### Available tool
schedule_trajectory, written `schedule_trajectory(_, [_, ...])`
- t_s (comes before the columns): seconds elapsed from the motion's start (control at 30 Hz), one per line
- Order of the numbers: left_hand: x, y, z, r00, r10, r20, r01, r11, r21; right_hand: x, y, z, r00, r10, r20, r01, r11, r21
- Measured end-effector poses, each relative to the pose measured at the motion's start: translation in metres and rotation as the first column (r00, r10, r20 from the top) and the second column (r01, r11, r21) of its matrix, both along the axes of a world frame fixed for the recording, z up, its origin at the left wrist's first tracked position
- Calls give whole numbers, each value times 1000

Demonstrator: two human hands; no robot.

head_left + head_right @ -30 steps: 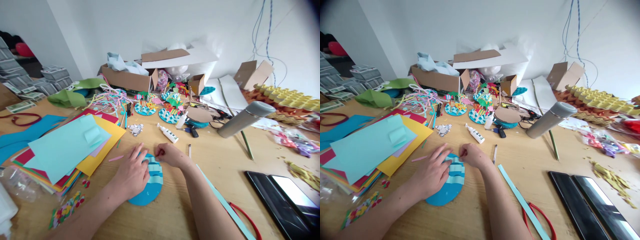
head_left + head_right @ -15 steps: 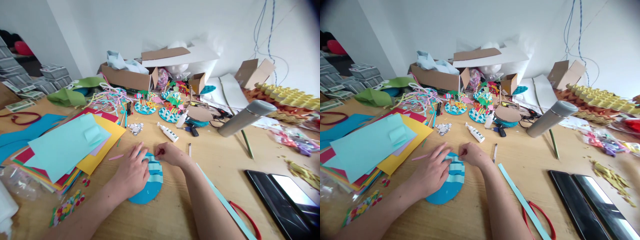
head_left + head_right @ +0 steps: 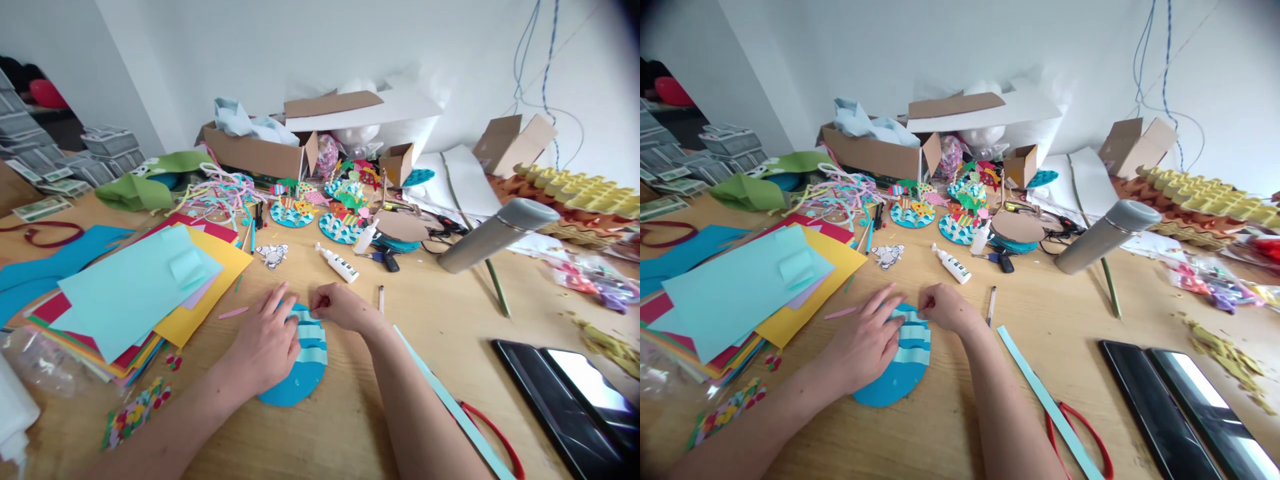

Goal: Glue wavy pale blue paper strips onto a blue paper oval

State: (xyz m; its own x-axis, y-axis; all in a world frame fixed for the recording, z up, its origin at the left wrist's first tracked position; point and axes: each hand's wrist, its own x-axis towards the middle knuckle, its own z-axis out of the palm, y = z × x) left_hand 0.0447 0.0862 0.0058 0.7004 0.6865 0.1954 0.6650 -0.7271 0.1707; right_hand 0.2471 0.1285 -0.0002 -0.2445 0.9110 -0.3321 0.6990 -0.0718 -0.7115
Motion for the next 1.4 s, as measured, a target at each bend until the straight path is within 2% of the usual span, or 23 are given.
schedule_trajectory(0.43, [-1, 1, -1, 1000, -2, 1, 2, 1000, 6, -3, 0, 0, 996, -22, 86, 23, 1000, -7])
schedule_trajectory(0.73, [-1, 1, -1, 1000, -4, -9, 4, 1000, -1, -8, 0, 9, 952, -94, 293, 98, 995, 2])
schedule_trajectory(0.9, [-1, 1, -3, 1000, -9, 5, 9, 1000, 4, -7, 0, 9, 923, -90, 375, 78, 996, 46])
schedule_trajectory(1.4, [-3, 1, -4, 1000, -8, 20, 8, 1000, 15, 1, 0, 8, 948, -54, 314, 37, 998, 58])
